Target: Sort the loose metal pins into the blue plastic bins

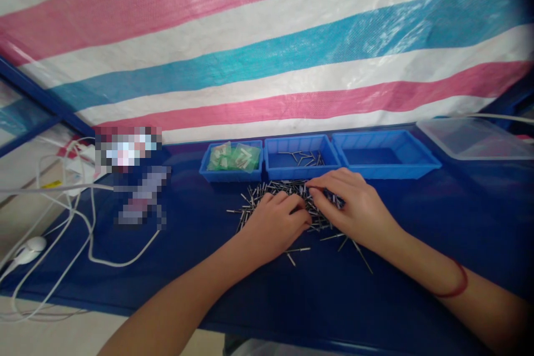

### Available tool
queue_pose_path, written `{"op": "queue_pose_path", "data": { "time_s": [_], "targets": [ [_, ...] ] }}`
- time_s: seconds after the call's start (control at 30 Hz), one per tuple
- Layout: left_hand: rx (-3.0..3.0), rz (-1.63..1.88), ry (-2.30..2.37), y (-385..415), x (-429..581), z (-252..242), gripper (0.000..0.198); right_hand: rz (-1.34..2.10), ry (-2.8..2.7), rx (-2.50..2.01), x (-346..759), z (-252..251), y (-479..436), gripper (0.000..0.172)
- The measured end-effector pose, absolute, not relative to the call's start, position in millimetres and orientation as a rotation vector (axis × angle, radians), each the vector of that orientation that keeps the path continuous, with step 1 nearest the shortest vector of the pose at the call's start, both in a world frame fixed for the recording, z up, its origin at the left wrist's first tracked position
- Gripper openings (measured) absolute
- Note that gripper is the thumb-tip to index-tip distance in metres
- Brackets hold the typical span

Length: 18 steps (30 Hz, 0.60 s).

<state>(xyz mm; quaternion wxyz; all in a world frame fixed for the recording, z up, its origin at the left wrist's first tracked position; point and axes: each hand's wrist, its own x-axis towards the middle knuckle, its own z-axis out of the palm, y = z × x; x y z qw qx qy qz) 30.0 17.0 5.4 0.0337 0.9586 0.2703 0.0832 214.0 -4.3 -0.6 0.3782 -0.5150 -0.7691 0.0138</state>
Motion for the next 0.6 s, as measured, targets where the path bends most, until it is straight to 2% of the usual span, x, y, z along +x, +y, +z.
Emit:
{"op": "queue_pose_path", "data": {
  "time_s": [0.33, 0.6],
  "targets": [
    [2.411, 0.732, 1.001, 29.7, 21.8, 15.1, 0.013, 0.297, -2.134, -1.244, 209.6, -0.1, -6.8, 0.022],
    [2.129, 0.811, 1.06, 26.6, 23.7, 17.5, 0.017, 0.555, -1.945, -1.237, 206.8, 0.3, -7.4, 0.022]
  ]
}}
